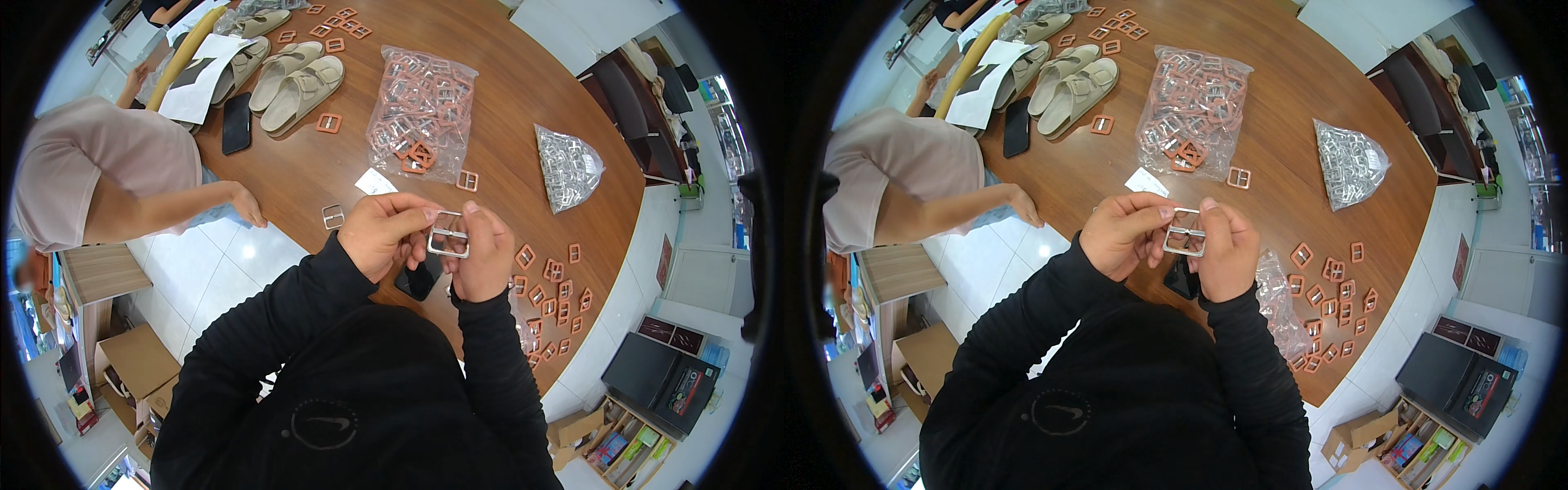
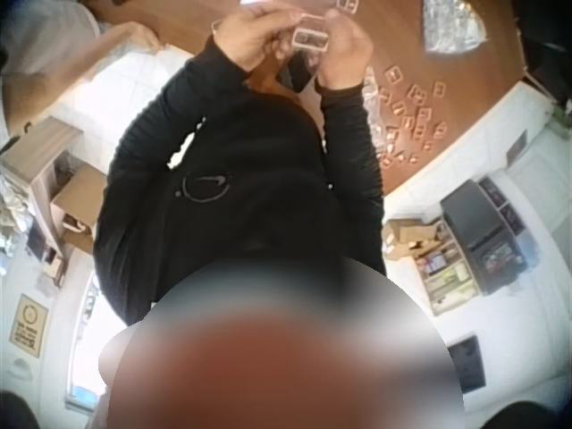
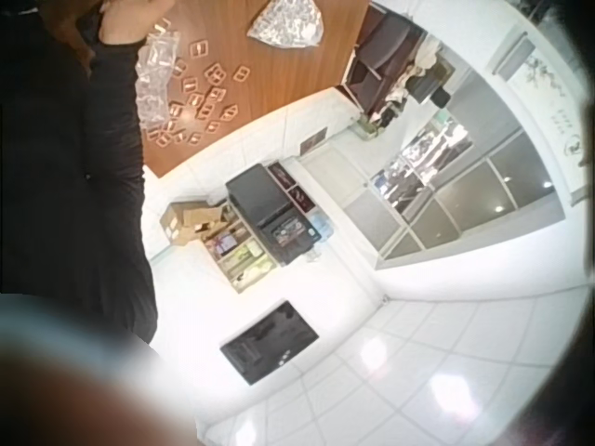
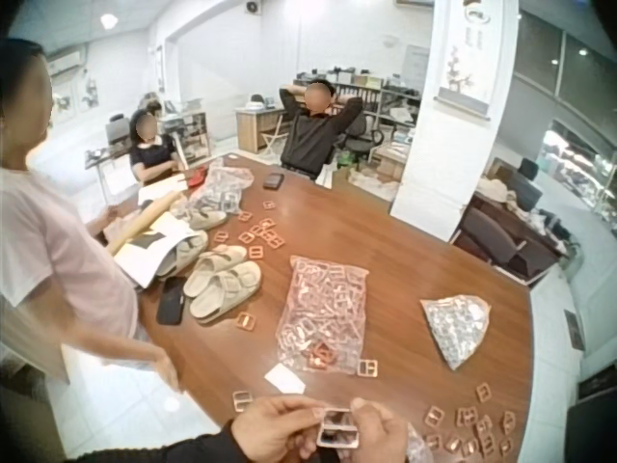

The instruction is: The person assembles small metal buckle parts by hand, inserting a pin into each buckle frame. They handle the parts one at a time, inspecting each assembled unit before placing it on the table. The person also gathers assembled buckles and places them into a plastic bag.

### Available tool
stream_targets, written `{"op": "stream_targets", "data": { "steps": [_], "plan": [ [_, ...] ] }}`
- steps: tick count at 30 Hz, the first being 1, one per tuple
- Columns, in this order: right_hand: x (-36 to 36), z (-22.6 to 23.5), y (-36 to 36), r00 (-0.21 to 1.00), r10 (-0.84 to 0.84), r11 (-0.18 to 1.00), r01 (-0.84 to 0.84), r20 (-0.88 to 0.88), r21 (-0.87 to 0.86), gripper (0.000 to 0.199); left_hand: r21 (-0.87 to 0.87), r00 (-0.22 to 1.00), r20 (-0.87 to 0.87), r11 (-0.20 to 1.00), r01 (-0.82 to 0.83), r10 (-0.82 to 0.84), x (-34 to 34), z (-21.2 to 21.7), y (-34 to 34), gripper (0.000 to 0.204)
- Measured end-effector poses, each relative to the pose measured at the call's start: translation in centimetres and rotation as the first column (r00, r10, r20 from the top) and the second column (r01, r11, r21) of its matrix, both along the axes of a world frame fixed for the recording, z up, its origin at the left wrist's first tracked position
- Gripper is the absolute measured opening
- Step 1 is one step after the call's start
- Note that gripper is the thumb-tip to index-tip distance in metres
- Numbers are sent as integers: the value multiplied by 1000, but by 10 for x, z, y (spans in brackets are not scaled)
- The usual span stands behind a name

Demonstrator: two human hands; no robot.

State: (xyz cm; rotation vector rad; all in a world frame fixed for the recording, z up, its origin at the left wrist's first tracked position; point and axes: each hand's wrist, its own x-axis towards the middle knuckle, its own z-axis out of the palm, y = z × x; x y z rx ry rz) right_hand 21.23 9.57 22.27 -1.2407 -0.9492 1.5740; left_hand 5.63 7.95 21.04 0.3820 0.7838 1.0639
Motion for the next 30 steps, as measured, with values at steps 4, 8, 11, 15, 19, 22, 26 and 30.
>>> {"op": "stream_targets", "data": {
  "steps": [4, 8, 11, 15, 19, 22, 26, 30],
  "plan": [
    [3, -6, -2, 1000, 20, 999, -21, 11, 32, 32, 76, 983, -167, 995, -69, 81, -1, 3, -2, 17],
    [12, -9, -7, 987, 141, 984, -130, -78, 122, 25, 231, 924, -304, 959, -166, 233, -2, 10, -4, 17],
    [14, -11, -12, 973, 205, 967, -184, -107, 179, 21, 320, 881, -361, 928, -192, 306, 0, 17, -8, 16],
    [16, -11, -12, 960, 205, 971, -175, -189, 166, 16, 423, 862, -377, 891, -165, 339, 4, 23, -14, 12],
    [17, -8, -11, 955, 199, 974, -167, -219, 154, 15, 564, 828, -400, 817, -116, 394, 6, 22, -14, 12],
    [16, -6, -10, 960, 184, 978, -157, -210, 139, 14, 621, 792, -446, 781, -62, 417, 6, 21, -16, 11],
    [15, -6, -10, 964, 160, 983, -136, -211, 121, 11, 692, 740, -501, 721, 31, 449, 5, 22, -19, 12],
    [15, -7, -11, 967, 129, 988, -107, -218, 107, 10, 745, 667, -545, 659, 107, 508, 6, 24, -18, 12]
  ]
}}
